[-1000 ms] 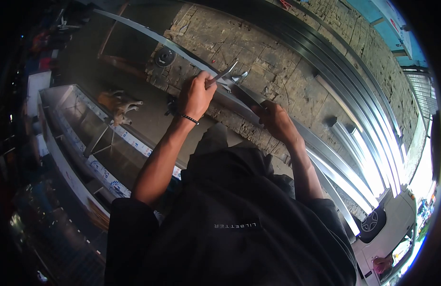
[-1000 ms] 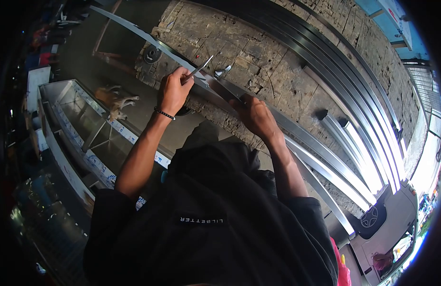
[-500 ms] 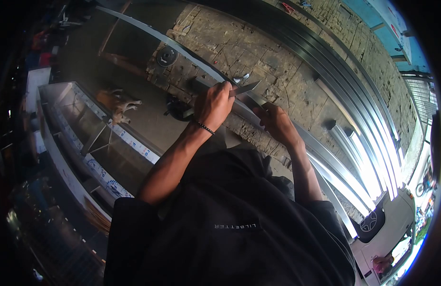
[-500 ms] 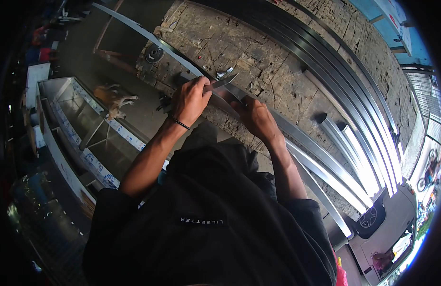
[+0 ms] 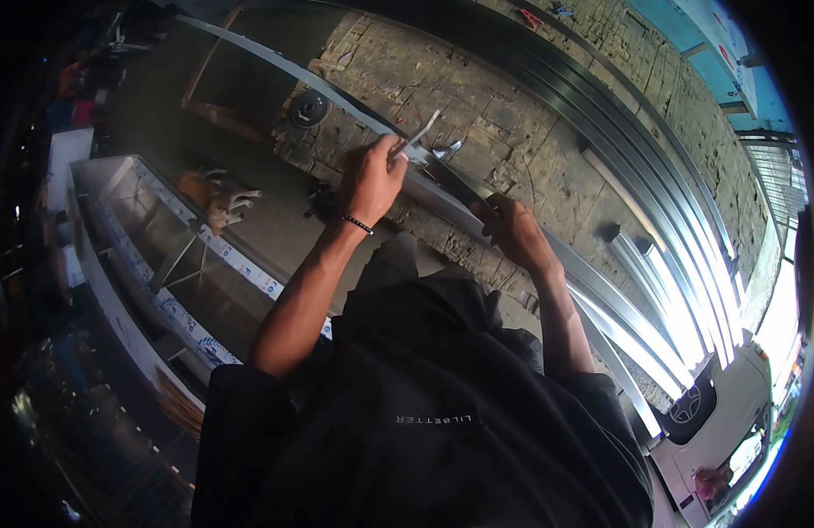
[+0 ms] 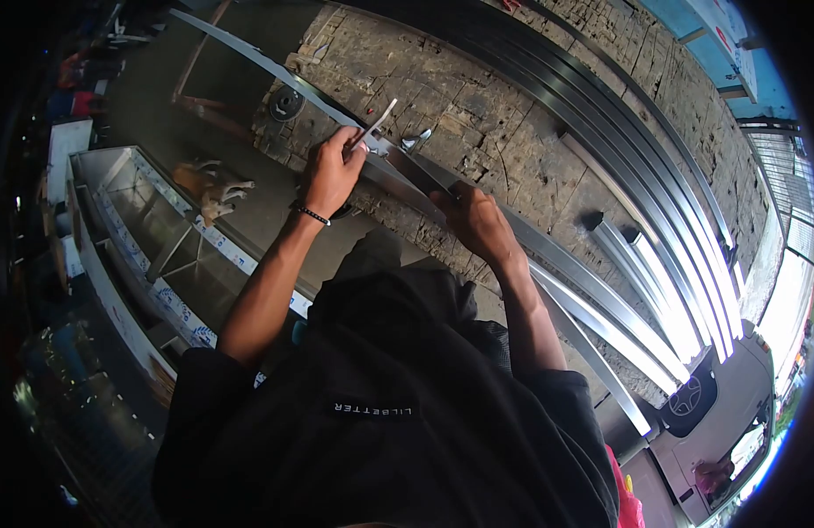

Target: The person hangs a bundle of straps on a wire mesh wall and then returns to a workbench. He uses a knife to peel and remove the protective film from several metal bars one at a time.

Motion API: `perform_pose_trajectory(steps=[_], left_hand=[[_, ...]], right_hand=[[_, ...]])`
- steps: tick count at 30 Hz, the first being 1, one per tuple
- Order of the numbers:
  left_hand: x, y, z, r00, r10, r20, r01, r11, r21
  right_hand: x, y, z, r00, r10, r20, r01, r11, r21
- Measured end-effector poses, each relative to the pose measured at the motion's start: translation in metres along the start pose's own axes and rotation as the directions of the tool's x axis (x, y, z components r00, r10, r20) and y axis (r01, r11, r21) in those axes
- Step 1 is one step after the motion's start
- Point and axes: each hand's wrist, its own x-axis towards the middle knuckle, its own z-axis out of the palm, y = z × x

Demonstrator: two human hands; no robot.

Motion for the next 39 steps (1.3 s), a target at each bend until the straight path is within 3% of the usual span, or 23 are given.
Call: perform_pose_trajectory(steps=[2, 7, 11, 13, 18, 28, 36, 39], left_hand=[[-0.007, 0.018, 0.001, 0.996, -0.044, 0.072, 0.054, 0.988, -0.145], [-0.009, 0.019, 0.015, 0.970, 0.240, 0.035, -0.243, 0.961, 0.133], [-0.002, 0.018, 0.018, 0.968, 0.228, 0.107, -0.246, 0.947, 0.209], [-0.001, 0.024, 0.014, 0.975, 0.151, 0.161, -0.192, 0.942, 0.277], [0.013, 0.017, -0.007, 0.973, 0.176, 0.150, -0.211, 0.942, 0.262], [0.052, -0.052, -0.041, 0.970, 0.244, -0.021, -0.229, 0.936, 0.269], [0.088, -0.114, -0.091, 0.950, 0.262, -0.169, -0.168, 0.887, 0.430], [0.108, -0.141, -0.124, 0.964, 0.208, -0.164, -0.112, 0.881, 0.459]], right_hand=[[0.002, 0.004, 0.002, 1.000, -0.007, -0.011, 0.007, 1.000, 0.009], [0.000, -0.002, 0.001, 1.000, 0.030, -0.008, -0.029, 1.000, 0.005], [-0.003, -0.005, 0.003, 0.999, 0.029, -0.027, -0.029, 1.000, 0.000], [-0.003, -0.004, 0.003, 0.999, 0.028, -0.023, -0.028, 1.000, -0.007], [-0.001, 0.002, 0.007, 0.999, -0.001, -0.032, 0.001, 1.000, 0.022], [-0.001, 0.001, 0.005, 0.999, 0.022, -0.025, -0.021, 0.999, 0.034], [0.001, 0.009, 0.005, 0.998, 0.037, -0.048, -0.035, 0.998, 0.047], [0.002, 0.013, 0.006, 0.994, -0.068, -0.080, 0.075, 0.993, 0.092]])
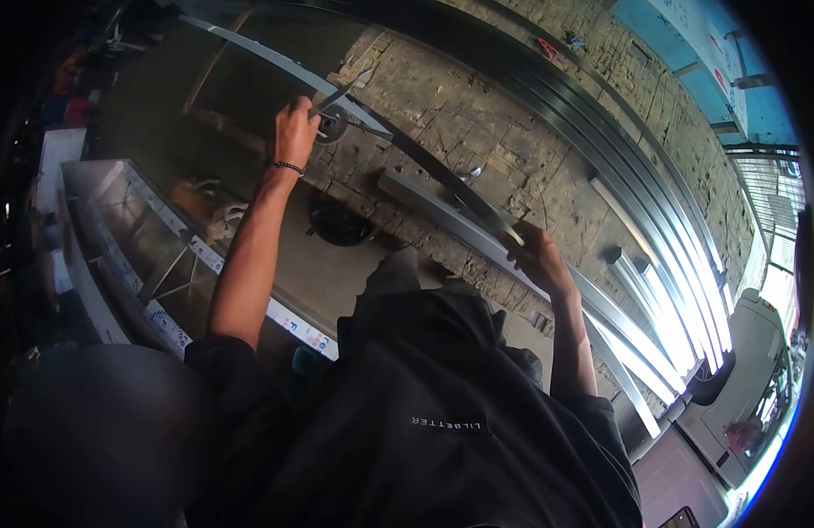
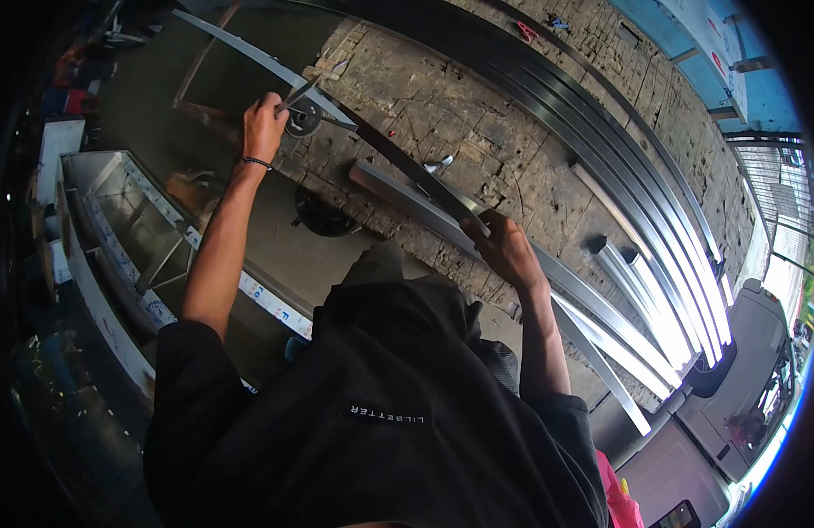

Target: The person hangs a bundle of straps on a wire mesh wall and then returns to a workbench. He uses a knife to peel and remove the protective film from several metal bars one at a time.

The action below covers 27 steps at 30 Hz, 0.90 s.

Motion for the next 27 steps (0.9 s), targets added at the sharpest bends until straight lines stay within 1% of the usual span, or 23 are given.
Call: perform_pose_trajectory(steps=[2, 4, 6, 7, 9, 11, 13, 15, 17, 18, 20, 21, 23, 24, 27], left_hand=[[0.011, -0.027, -0.005, 0.999, -0.023, -0.036, 0.024, 0.999, 0.043], [0.020, -0.055, -0.012, 0.998, -0.047, -0.041, 0.049, 0.998, 0.048], [0.030, -0.081, -0.020, 0.998, -0.057, -0.030, 0.060, 0.991, 0.119], [0.035, -0.094, -0.025, 0.997, -0.062, -0.036, 0.066, 0.991, 0.116], [0.046, -0.118, -0.035, 0.996, -0.046, -0.076, 0.058, 0.986, 0.154], [0.061, -0.144, -0.047, 0.995, -0.062, -0.080, 0.075, 0.983, 0.169], [0.076, -0.167, -0.061, 0.989, -0.097, -0.110, 0.120, 0.967, 0.226], [0.092, -0.190, -0.076, 0.989, -0.096, -0.114, 0.123, 0.959, 0.257], [0.108, -0.215, -0.091, 0.988, -0.062, -0.142, 0.105, 0.941, 0.322], [0.115, -0.223, -0.101, 0.987, -0.065, -0.146, 0.109, 0.941, 0.320], [0.129, -0.239, -0.126, 0.987, -0.070, -0.143, 0.123, 0.908, 0.401], [0.135, -0.247, -0.139, 0.986, -0.074, -0.149, 0.129, 0.906, 0.404], [0.145, -0.261, -0.166, 0.973, -0.186, -0.134, 0.229, 0.804, 0.549], [0.148, -0.268, -0.179, 0.972, -0.186, -0.141, 0.233, 0.801, 0.551], [0.161, -0.285, -0.214, 0.973, -0.158, -0.166, 0.227, 0.772, 0.594]], right_hand=[[-0.001, -0.021, -0.003, 0.997, 0.078, 0.002, -0.077, 0.989, -0.124], [0.000, -0.022, -0.003, 0.996, 0.093, -0.010, -0.093, 0.987, -0.131], [0.003, -0.019, -0.004, 0.994, 0.111, -0.018, -0.112, 0.986, -0.121], [0.003, -0.021, -0.005, 0.994, 0.107, -0.017, -0.108, 0.986, -0.129], [0.004, -0.027, -0.006, 0.991, 0.132, -0.009, -0.132, 0.981, -0.145], [0.005, -0.033, -0.007, 0.989, 0.149, -0.018, -0.150, 0.975, -0.166], [0.006, -0.036, -0.007, 0.980, 0.193, -0.050, -0.198, 0.966, -0.168], [0.009, -0.030, -0.010, 0.978, 0.207, -0.036, -0.210, 0.965, -0.156], [0.011, -0.030, -0.012, 0.968, 0.246, -0.042, -0.249, 0.954, -0.166], [0.012, -0.030, -0.013, 0.969, 0.243, -0.044, -0.247, 0.954, -0.171], [0.016, -0.028, -0.014, 0.954, 0.294, -0.051, -0.299, 0.940, -0.163], [0.017, -0.026, -0.016, 0.956, 0.288, -0.048, -0.292, 0.942, -0.166], [0.019, -0.022, -0.017, 0.960, 0.276, -0.042, -0.279, 0.953, -0.121], [0.019, -0.027, -0.016, 0.958, 0.282, -0.048, -0.286, 0.953, -0.101], [0.022, -0.029, -0.014, 0.962, 0.260, -0.080, -0.268, 0.956, -0.118]])
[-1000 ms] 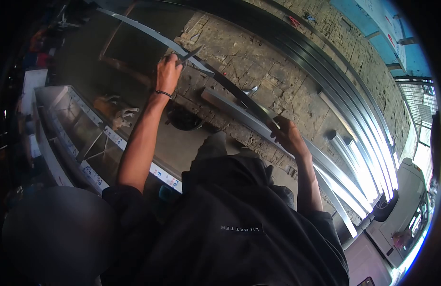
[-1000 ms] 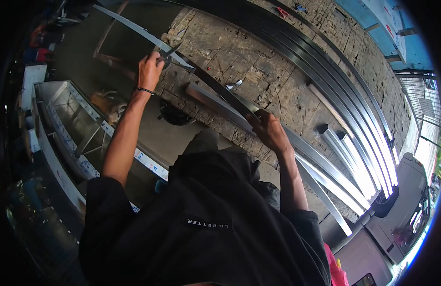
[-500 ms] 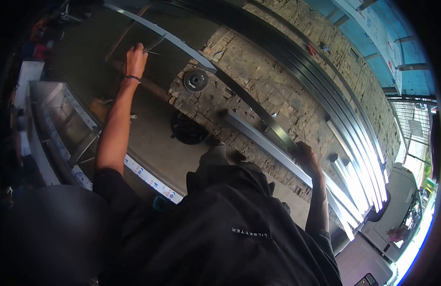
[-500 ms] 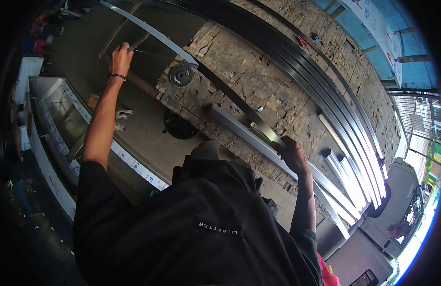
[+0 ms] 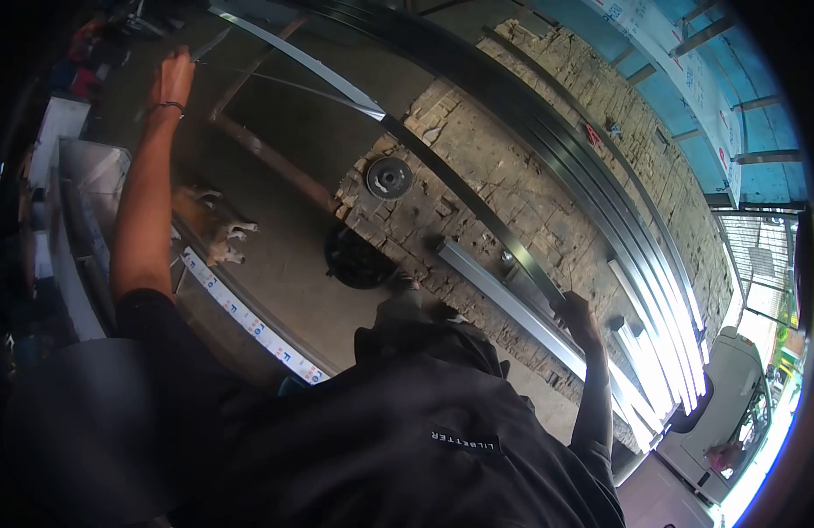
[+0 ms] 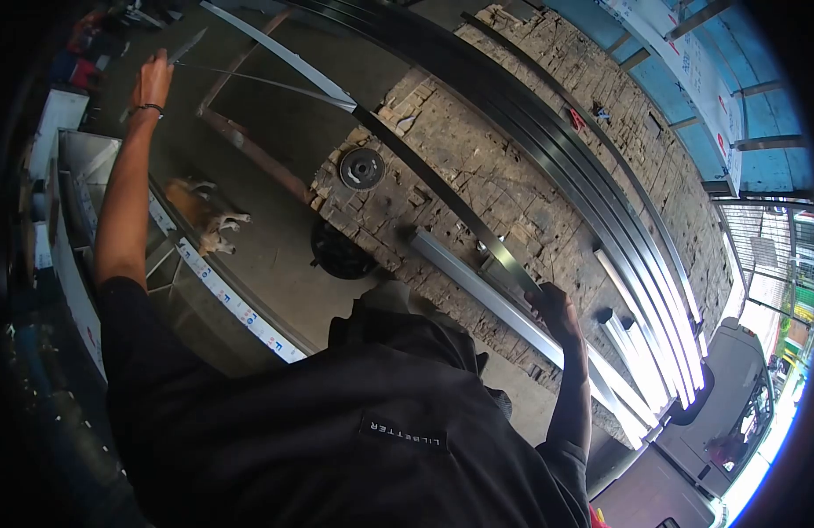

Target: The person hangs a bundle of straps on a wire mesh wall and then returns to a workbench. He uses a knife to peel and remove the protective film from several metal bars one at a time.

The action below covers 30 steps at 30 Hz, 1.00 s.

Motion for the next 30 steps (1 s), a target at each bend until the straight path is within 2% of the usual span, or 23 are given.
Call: perform_pose_trajectory(steps=[11, 16, 18, 19, 20, 21, 23, 24, 26, 27, 28, 30], left_hand=[[0.070, -0.098, -0.044, 0.981, 0.129, -0.143, -0.087, 0.958, 0.273], [0.097, -0.135, -0.069, 0.967, 0.170, -0.191, -0.099, 0.938, 0.333], [0.100, -0.138, -0.089, 0.984, 0.066, -0.165, -0.005, 0.939, 0.344], [0.115, -0.174, -0.079, 0.974, 0.126, -0.188, -0.049, 0.929, 0.367], [0.115, -0.176, -0.086, 0.974, 0.124, -0.191, -0.046, 0.928, 0.369], [0.112, -0.173, -0.098, 0.979, -0.008, -0.203, 0.053, 0.975, 0.217], [0.111, -0.163, -0.122, 0.950, -0.256, -0.180, 0.254, 0.967, -0.037], [0.107, -0.162, -0.131, 0.949, -0.258, -0.182, 0.255, 0.966, -0.039], [0.099, -0.165, -0.144, 0.964, -0.066, -0.257, 0.120, 0.973, 0.198], [0.112, -0.180, -0.149, 0.954, -0.224, -0.200, 0.257, 0.953, 0.161], [0.129, -0.207, -0.149, 0.953, -0.227, -0.199, 0.259, 0.953, 0.157], [0.156, -0.272, -0.146, 0.948, -0.267, -0.171, 0.305, 0.914, 0.267]], right_hand=[[0.028, 0.042, -0.001, 0.997, -0.073, -0.019, 0.073, 0.997, 0.010], [0.039, 0.060, -0.006, 0.992, -0.125, -0.029, 0.125, 0.992, 0.010], [0.041, 0.061, -0.006, 0.987, -0.152, -0.051, 0.155, 0.985, 0.077], [0.041, 0.060, -0.006, 0.987, -0.156, -0.049, 0.159, 0.984, 0.078], [0.041, 0.056, -0.008, 0.991, -0.128, -0.042, 0.130, 0.990, 0.049], [0.041, 0.054, -0.009, 0.994, -0.099, -0.037, 0.100, 0.995, 0.019], [0.042, 0.057, -0.011, 0.992, -0.116, -0.043, 0.116, 0.993, 0.008], [0.043, 0.058, -0.012, 0.990, -0.129, -0.049, 0.129, 0.992, -0.004], [0.044, 0.062, -0.013, 0.988, -0.140, -0.065, 0.139, 0.990, -0.021], [0.044, 0.063, -0.015, 0.986, -0.149, -0.080, 0.146, 0.989, -0.037], [0.043, 0.063, -0.017, 0.985, -0.149, -0.082, 0.146, 0.988, -0.041], [0.043, 0.062, -0.018, 0.988, -0.135, -0.075, 0.135, 0.991, -0.011]])
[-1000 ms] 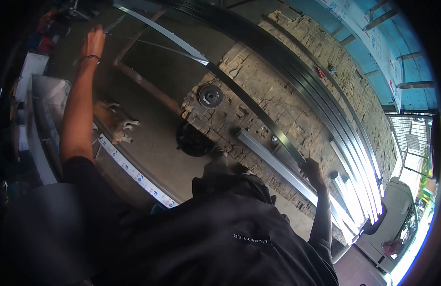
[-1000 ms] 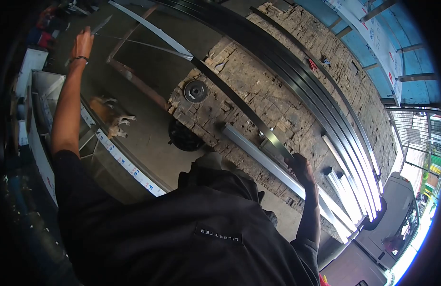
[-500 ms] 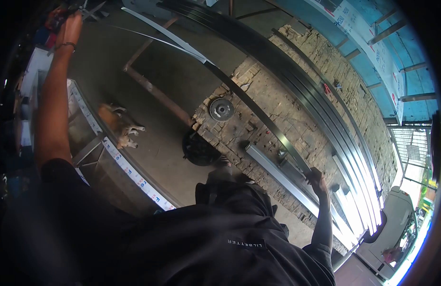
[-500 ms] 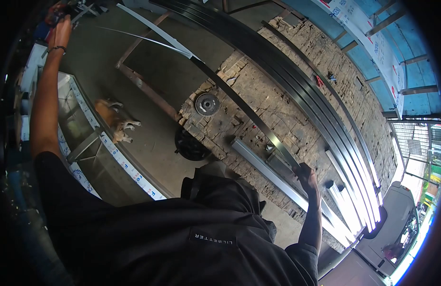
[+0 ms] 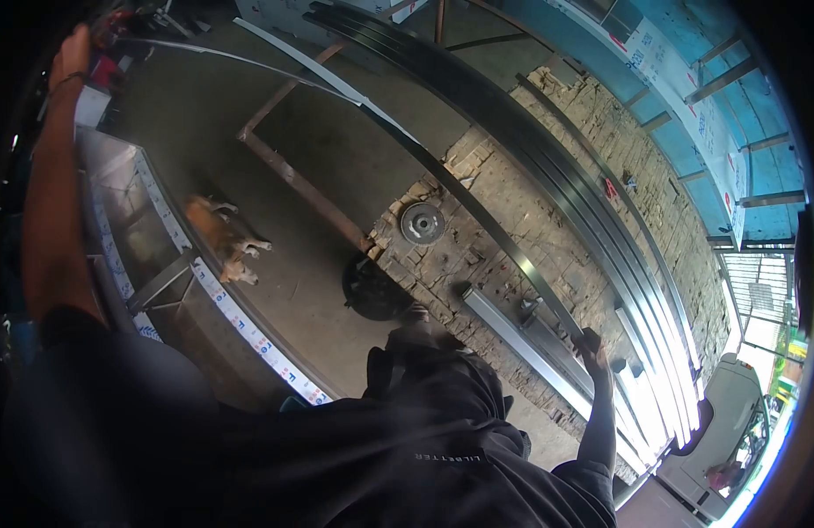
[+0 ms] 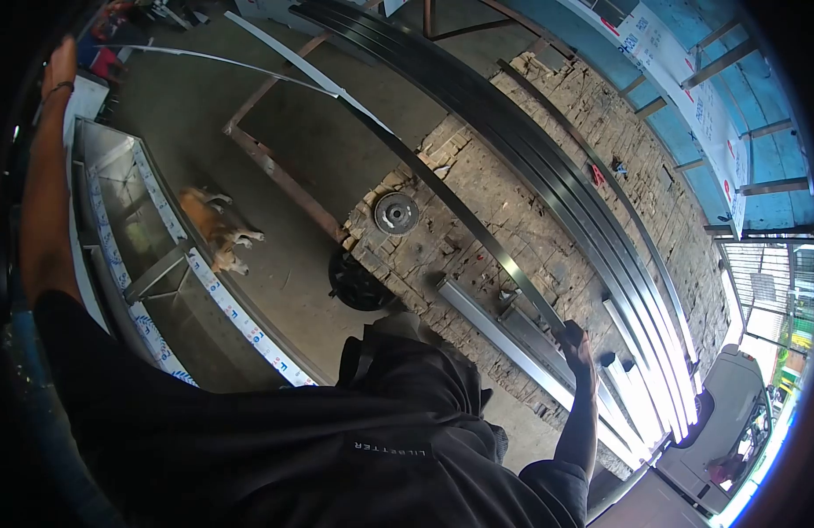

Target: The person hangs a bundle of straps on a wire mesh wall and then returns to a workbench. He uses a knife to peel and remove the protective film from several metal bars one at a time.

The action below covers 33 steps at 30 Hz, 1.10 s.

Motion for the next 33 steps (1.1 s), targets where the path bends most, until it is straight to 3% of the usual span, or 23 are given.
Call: perform_pose_trajectory(steps=[4, 5, 6, 7, 9, 10, 14, 16, 18, 19, 21, 22, 23, 24, 25, 26, 28, 31, 32, 33], left_hand=[[0.033, -0.059, -0.005, 0.985, -0.171, -0.023, 0.168, 0.982, -0.091], [0.046, -0.083, 0.000, 0.934, 0.036, -0.355, -0.003, 0.996, 0.093], [0.055, -0.102, -0.001, 0.750, 0.288, -0.596, -0.104, 0.941, 0.323], [0.061, -0.118, -0.002, 0.466, 0.540, -0.701, -0.118, 0.823, 0.555], [-0.003, -0.059, -0.096, 0.774, 0.138, -0.618, -0.037, 0.984, 0.173], [-0.039, -0.023, -0.148, 0.853, -0.077, -0.516, 0.100, 0.995, 0.017], [-0.043, -0.053, -0.194, 0.829, -0.152, -0.538, 0.206, 0.978, 0.042], [-0.030, -0.085, -0.216, 0.800, -0.386, -0.458, 0.358, 0.921, -0.152], [-0.060, -0.056, -0.264, 0.779, -0.168, -0.604, 0.223, 0.975, 0.016], [-0.056, -0.064, -0.273, 0.775, -0.168, -0.609, 0.228, 0.973, 0.022], [-0.050, -0.071, -0.290, 0.710, -0.236, -0.664, 0.161, 0.972, -0.174], [-0.051, -0.074, -0.297, 0.717, -0.228, -0.659, 0.156, 0.973, -0.168], [-0.064, -0.067, -0.307, 0.731, -0.158, -0.664, 0.004, 0.974, -0.227], [-0.078, -0.056, -0.319, 0.737, -0.087, -0.670, -0.150, 0.946, -0.287], [-0.093, -0.045, -0.332, 0.904, -0.122, -0.410, -0.146, 0.813, -0.564], [-0.135, -0.005, -0.350, 0.961, -0.136, -0.240, -0.111, 0.605, -0.789], [-0.191, 0.042, -0.368, 0.981, -0.049, -0.185, -0.151, 0.398, -0.905], [-0.248, 0.081, -0.389, 0.987, 0.038, -0.159, -0.162, 0.322, -0.933], [-0.259, 0.087, -0.390, 0.979, 0.066, -0.193, -0.203, 0.397, -0.895], [-0.274, 0.100, -0.392, 0.983, 0.028, -0.181, -0.179, 0.368, -0.913]], right_hand=[[0.001, -0.003, -0.003, 1.000, 0.001, 0.013, 0.000, 0.999, -0.054], [0.002, 0.000, -0.004, 1.000, 0.008, 0.016, -0.006, 0.998, -0.063], [0.005, 0.001, -0.004, 1.000, 0.014, 0.019, -0.013, 0.997, -0.071], [0.005, 0.002, -0.004, 1.000, 0.016, 0.023, -0.014, 0.997, -0.075], [0.006, 0.004, -0.005, 1.000, 0.007, 0.019, -0.006, 0.997, -0.076], [0.006, 0.005, -0.006, 1.000, 0.003, 0.018, -0.001, 0.997, -0.076], [0.012, 0.009, -0.007, 1.000, -0.024, 0.010, 0.025, 0.997, -0.075], [0.015, 0.011, -0.008, 0.999, -0.037, 0.004, 0.037, 0.997, -0.067], [0.018, 0.014, -0.010, 0.999, -0.052, -0.003, 0.051, 0.996, -0.066], [0.019, 0.016, -0.009, 0.998, -0.066, -0.015, 0.065, 0.996, -0.059], [0.020, 0.019, -0.004, 0.989, -0.121, -0.087, 0.119, 0.993, -0.022], [0.020, 0.022, -0.002, 0.978, -0.154, -0.139, 0.156, 0.988, 0.001], [0.018, 0.022, 0.001, 0.972, -0.161, -0.169, 0.166, 0.986, 0.015], [0.022, 0.023, -0.007, 0.983, -0.169, -0.066, 0.164, 0.984, -0.065], [0.026, 0.016, -0.018, 0.981, 0.157, 0.112, -0.150, 0.987, -0.063], [0.019, 0.001, -0.013, 0.993, 0.101, 0.058, -0.098, 0.994, -0.050], [0.034, 0.024, -0.013, 0.993, -0.010, 0.121, 0.011, 1.000, -0.012], [0.037, 0.030, -0.011, 0.993, -0.057, 0.101, 0.055, 0.998, 0.023], [0.039, 0.031, -0.011, 0.992, -0.061, 0.115, 0.059, 0.998, 0.022], [0.040, 0.031, -0.011, 0.990, -0.081, 0.113, 0.079, 0.997, 0.023]])
